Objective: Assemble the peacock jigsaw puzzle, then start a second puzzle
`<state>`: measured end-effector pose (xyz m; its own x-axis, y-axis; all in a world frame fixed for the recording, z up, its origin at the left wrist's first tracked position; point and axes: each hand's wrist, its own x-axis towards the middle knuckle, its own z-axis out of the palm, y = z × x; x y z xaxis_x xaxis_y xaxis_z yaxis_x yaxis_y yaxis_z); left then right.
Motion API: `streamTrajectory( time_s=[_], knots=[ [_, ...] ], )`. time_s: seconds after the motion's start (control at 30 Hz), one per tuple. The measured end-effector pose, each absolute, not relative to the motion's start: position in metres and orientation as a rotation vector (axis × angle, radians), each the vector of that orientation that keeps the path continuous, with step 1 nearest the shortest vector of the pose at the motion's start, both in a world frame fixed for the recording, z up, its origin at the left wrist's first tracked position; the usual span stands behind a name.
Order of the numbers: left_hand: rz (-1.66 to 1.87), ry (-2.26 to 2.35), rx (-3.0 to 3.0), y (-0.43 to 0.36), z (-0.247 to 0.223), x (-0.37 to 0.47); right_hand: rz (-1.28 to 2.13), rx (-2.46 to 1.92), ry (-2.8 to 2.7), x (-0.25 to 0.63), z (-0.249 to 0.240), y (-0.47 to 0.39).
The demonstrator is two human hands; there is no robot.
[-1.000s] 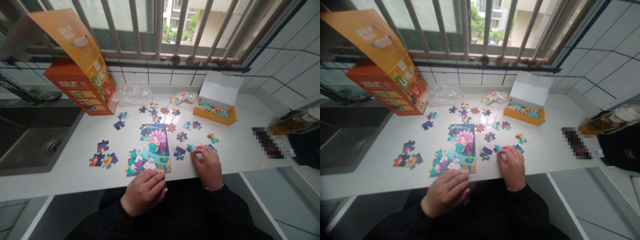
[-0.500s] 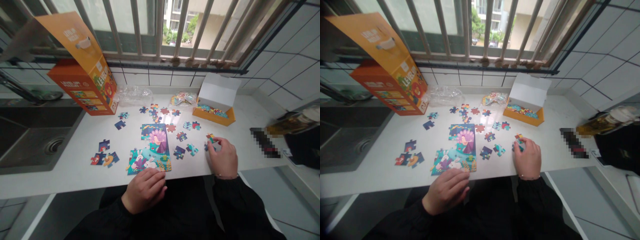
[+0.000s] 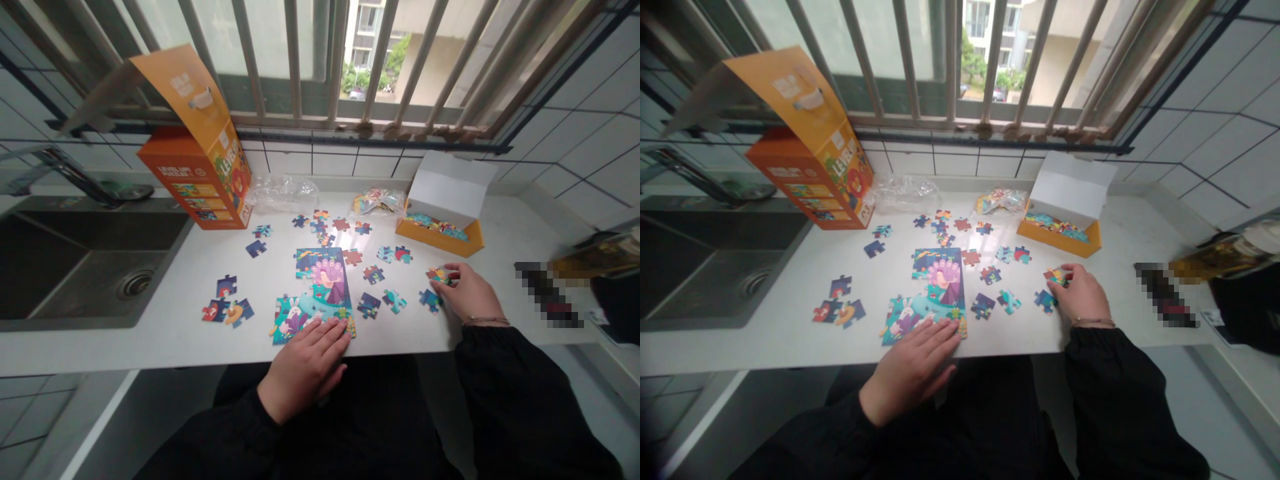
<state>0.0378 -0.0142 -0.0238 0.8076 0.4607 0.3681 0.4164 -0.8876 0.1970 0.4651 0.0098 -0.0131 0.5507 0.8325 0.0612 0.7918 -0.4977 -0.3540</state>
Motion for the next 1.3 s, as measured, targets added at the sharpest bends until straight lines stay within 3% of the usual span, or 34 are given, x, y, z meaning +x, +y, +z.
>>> streamTrajectory(
  time_s=[0.23,0.4,0.47,0.63,0.83,0.97,1.17,1.3],
  knots=[
    [0.53,0.684,2.796,-0.014,-0.023,0.044,-0.072,-2.373,-1.373,0.439,-0.01,0.005],
    [0.762,0.635,2.67,-0.017,-0.016,0.037,-0.153,-2.163,-1.341,0.392,0.016,-0.014],
    [0.871,0.734,2.496,-0.022,-0.012,0.032,0.06,-2.025,-1.368,0.36,0.025,-0.025],
    [0.919,0.978,2.026,-0.036,-0.005,0.024,1.027,-1.573,-1.359,0.273,0.027,-0.051],
    [0.91,1.021,2.115,-0.04,0.009,0.012,1.25,-1.364,-1.41,0.223,0.015,-0.06],
    [0.856,1.092,2.154,-0.031,0.009,-0.01,1.062,-1.414,-1.583,0.217,0.011,-0.056],
    [0.703,1.34,2.19,-0.008,0.008,-0.068,0.182,-1.391,-1.826,0.231,-0.012,-0.043],
    [0.617,1.331,2.301,0.008,0.009,-0.094,0.075,-1.454,-1.913,0.234,-0.024,-0.036]
  ],
)
